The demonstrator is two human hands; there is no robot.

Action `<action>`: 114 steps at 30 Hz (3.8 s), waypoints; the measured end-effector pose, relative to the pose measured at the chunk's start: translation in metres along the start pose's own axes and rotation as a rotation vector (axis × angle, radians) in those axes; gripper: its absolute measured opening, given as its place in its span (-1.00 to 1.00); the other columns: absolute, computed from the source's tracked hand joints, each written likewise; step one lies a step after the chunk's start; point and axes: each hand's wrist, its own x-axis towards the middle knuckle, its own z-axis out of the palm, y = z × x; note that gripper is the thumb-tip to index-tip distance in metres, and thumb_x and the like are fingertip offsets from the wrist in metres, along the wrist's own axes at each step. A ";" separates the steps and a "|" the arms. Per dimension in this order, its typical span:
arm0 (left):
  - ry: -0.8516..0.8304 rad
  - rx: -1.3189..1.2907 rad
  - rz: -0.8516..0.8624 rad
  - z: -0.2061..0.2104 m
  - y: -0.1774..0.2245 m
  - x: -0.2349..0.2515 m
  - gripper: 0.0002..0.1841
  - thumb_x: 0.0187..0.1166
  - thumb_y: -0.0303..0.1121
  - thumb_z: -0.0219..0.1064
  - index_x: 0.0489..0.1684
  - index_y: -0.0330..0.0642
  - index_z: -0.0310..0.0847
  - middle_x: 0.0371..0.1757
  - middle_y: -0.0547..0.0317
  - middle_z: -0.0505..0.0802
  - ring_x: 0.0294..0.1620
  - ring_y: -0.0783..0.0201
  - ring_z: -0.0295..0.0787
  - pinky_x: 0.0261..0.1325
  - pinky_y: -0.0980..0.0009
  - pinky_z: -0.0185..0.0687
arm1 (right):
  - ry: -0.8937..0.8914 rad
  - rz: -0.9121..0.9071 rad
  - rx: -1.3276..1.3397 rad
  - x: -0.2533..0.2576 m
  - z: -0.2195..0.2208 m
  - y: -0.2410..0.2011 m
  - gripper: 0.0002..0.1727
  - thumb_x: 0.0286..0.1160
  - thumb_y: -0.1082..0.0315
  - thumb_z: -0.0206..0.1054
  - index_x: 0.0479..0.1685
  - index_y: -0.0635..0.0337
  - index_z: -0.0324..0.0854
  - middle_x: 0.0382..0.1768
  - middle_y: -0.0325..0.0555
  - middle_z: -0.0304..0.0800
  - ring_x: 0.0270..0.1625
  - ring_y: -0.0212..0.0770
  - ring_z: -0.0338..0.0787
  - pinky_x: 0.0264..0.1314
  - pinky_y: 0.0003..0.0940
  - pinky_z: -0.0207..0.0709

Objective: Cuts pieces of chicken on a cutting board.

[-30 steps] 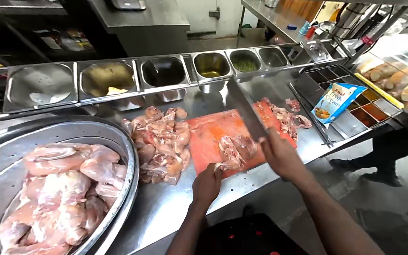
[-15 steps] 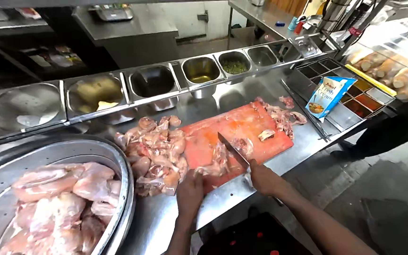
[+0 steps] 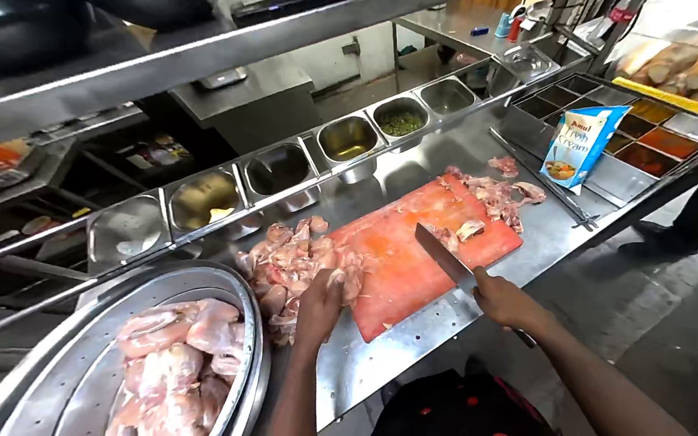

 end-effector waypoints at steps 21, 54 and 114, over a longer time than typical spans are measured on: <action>0.230 0.361 0.428 0.110 0.002 -0.042 -0.67 0.61 -0.03 0.18 -0.02 0.11 0.87 0.29 0.16 0.85 0.51 -0.07 0.62 0.45 -0.25 0.48 | 0.233 -0.276 0.160 -0.017 0.020 -0.022 -0.71 0.86 0.07 0.00 0.26 0.02 0.43 -0.45 -0.07 0.65 -0.32 0.00 0.78 -0.19 0.04 0.66; 0.320 -0.433 0.065 0.092 -0.001 -0.037 -0.80 0.55 -0.43 0.41 0.06 -0.21 0.74 -0.10 0.18 0.90 -0.22 0.36 0.88 -0.06 0.31 0.89 | 0.140 -0.327 -0.195 0.044 0.025 -0.138 -0.52 0.64 0.30 0.16 0.50 0.19 0.26 -0.12 0.25 0.78 -0.04 0.31 0.85 -0.04 0.31 0.69; 0.015 -0.981 -0.076 0.016 0.046 0.051 -0.77 0.88 -0.46 -0.07 0.39 -0.17 0.23 -0.13 -0.03 0.83 -0.31 0.10 0.90 -0.19 0.09 0.92 | 0.421 -0.443 0.554 -0.034 -0.037 -0.051 -0.71 0.84 0.07 0.07 0.25 0.03 0.41 -0.65 -0.07 0.55 -0.77 -0.06 0.60 -0.76 -0.08 0.61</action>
